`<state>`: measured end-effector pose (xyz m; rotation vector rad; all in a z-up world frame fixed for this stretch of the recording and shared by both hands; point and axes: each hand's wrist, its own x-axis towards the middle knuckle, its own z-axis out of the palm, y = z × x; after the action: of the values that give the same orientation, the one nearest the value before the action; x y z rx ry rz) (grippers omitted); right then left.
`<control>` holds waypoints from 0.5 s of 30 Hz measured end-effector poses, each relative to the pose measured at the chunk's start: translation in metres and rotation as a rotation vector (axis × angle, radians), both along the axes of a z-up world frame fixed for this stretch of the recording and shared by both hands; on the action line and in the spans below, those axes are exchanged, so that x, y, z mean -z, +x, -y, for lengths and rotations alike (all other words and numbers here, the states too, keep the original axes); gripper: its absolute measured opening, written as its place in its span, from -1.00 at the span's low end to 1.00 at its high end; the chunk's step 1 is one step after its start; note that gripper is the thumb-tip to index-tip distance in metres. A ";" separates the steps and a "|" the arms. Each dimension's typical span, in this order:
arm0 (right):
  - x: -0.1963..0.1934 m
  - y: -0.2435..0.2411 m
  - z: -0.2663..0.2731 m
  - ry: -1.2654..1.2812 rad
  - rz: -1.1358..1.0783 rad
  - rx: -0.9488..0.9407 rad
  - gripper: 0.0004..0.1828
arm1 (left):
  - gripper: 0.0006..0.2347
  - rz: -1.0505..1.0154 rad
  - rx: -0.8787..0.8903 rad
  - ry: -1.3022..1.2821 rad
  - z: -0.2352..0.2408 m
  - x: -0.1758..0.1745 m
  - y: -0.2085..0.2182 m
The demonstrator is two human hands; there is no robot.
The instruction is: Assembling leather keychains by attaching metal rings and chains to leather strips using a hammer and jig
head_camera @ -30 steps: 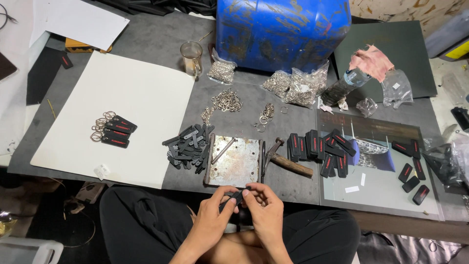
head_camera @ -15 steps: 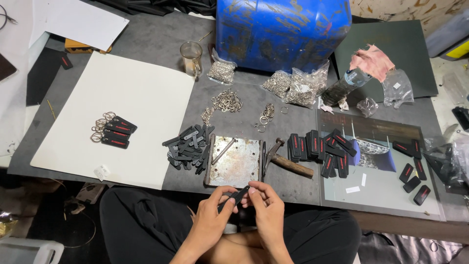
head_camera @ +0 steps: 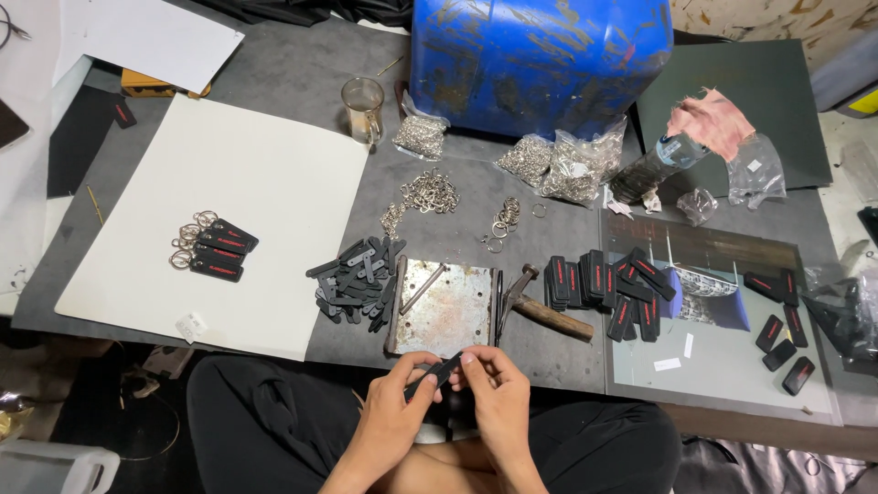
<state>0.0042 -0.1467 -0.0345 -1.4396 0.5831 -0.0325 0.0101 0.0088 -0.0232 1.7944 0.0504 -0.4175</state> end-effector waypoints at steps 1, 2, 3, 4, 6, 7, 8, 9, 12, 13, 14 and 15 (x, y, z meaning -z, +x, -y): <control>0.002 0.001 0.000 0.000 -0.002 -0.001 -0.86 | -0.80 -0.002 -0.001 0.000 0.000 0.002 0.001; 0.004 0.002 0.001 -0.001 -0.003 -0.008 -0.85 | -0.81 0.010 -0.008 0.004 0.000 0.004 0.002; 0.006 0.003 0.001 -0.002 -0.004 -0.015 -0.84 | -0.82 0.022 -0.016 0.008 -0.001 0.007 0.003; 0.003 0.006 0.001 -0.003 -0.009 -0.014 -0.84 | -0.82 0.018 -0.014 0.007 -0.002 0.008 0.005; -0.001 0.012 0.000 0.003 0.008 -0.002 -0.86 | -0.80 -0.003 -0.024 0.032 -0.004 0.012 0.009; 0.001 0.017 0.004 0.003 0.005 -0.003 -0.86 | -0.80 -0.006 -0.025 0.032 -0.005 0.011 0.010; 0.003 0.022 0.008 -0.082 0.038 -0.027 -0.87 | -0.80 -0.029 -0.045 0.031 -0.006 0.011 0.013; 0.005 0.027 0.012 -0.167 0.070 -0.051 -0.88 | -0.80 -0.053 -0.064 0.031 -0.007 0.010 0.015; -0.006 0.061 0.030 -0.486 0.048 -0.081 -0.87 | -0.78 -0.094 -0.100 0.050 -0.011 0.013 0.024; -0.006 0.077 0.035 -0.487 0.045 -0.085 -0.87 | -0.78 -0.098 -0.103 0.049 -0.011 0.008 0.028; -0.006 0.094 0.041 -0.624 0.095 -0.118 -0.88 | -0.79 -0.161 -0.105 0.051 -0.012 0.004 0.033; -0.005 0.110 0.046 -0.760 0.146 -0.151 -0.88 | -0.80 -0.224 -0.107 0.054 -0.013 -0.001 0.037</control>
<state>0.1145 -0.1925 -0.0291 -2.1932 0.3457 -0.2603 0.0468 0.0219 -0.0220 1.7816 0.3157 -0.5433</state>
